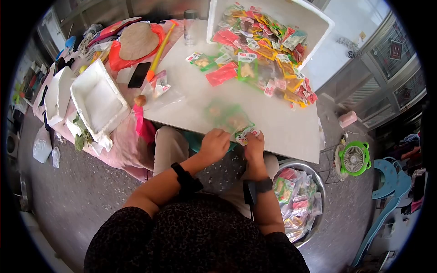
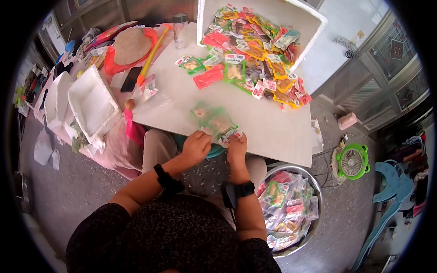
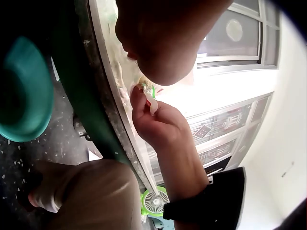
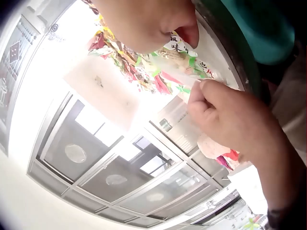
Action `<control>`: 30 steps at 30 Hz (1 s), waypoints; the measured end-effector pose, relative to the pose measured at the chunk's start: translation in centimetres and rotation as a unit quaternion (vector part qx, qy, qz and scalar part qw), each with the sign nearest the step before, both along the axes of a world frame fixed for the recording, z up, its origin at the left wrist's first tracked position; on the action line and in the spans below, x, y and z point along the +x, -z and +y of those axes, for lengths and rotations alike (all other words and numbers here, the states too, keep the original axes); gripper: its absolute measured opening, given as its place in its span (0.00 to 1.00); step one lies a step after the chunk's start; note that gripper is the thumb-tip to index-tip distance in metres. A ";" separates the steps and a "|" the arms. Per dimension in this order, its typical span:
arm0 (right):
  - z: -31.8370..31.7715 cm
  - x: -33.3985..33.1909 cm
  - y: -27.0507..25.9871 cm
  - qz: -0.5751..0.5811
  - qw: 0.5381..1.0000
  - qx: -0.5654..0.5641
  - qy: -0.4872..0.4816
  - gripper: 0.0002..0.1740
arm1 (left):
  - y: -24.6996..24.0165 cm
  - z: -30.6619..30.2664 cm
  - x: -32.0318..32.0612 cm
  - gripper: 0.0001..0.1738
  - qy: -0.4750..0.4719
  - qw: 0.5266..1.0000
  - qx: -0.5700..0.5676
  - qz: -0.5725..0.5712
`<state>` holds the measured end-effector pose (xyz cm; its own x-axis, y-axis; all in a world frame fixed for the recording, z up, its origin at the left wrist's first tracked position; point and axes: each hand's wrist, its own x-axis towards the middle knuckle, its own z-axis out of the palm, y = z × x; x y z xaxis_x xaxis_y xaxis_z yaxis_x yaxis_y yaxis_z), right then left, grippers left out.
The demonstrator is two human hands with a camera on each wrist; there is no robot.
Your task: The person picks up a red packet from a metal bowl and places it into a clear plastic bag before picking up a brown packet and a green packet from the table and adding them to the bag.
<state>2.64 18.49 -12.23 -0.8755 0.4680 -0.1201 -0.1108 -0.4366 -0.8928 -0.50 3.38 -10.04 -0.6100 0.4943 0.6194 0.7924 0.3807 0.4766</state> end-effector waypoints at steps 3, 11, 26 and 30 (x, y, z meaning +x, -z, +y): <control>-0.5 1.0 -2.0 -0.012 0.982 -0.167 -0.083 0.13 | -0.8 0.1 0.1 0.05 -0.002 1.000 0.017 0.004; -1.6 -0.5 -2.2 -0.042 0.889 0.442 -0.110 0.12 | -1.9 -0.5 1.0 0.07 0.012 1.000 0.007 0.017; -1.9 -0.1 -4.3 -0.239 0.921 0.196 -0.238 0.07 | 0.1 -1.7 1.2 0.06 0.025 0.999 0.015 0.011; -1.5 -0.3 -3.2 -0.166 0.955 0.109 -0.222 0.08 | 0.4 -1.9 1.6 0.08 0.018 0.999 0.032 0.021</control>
<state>2.34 16.94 -9.07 -0.9238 0.1061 -0.3678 0.3469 -0.1743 -0.9216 1.12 1.46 -10.48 -0.5656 0.4743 0.6747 0.8247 0.3217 0.4652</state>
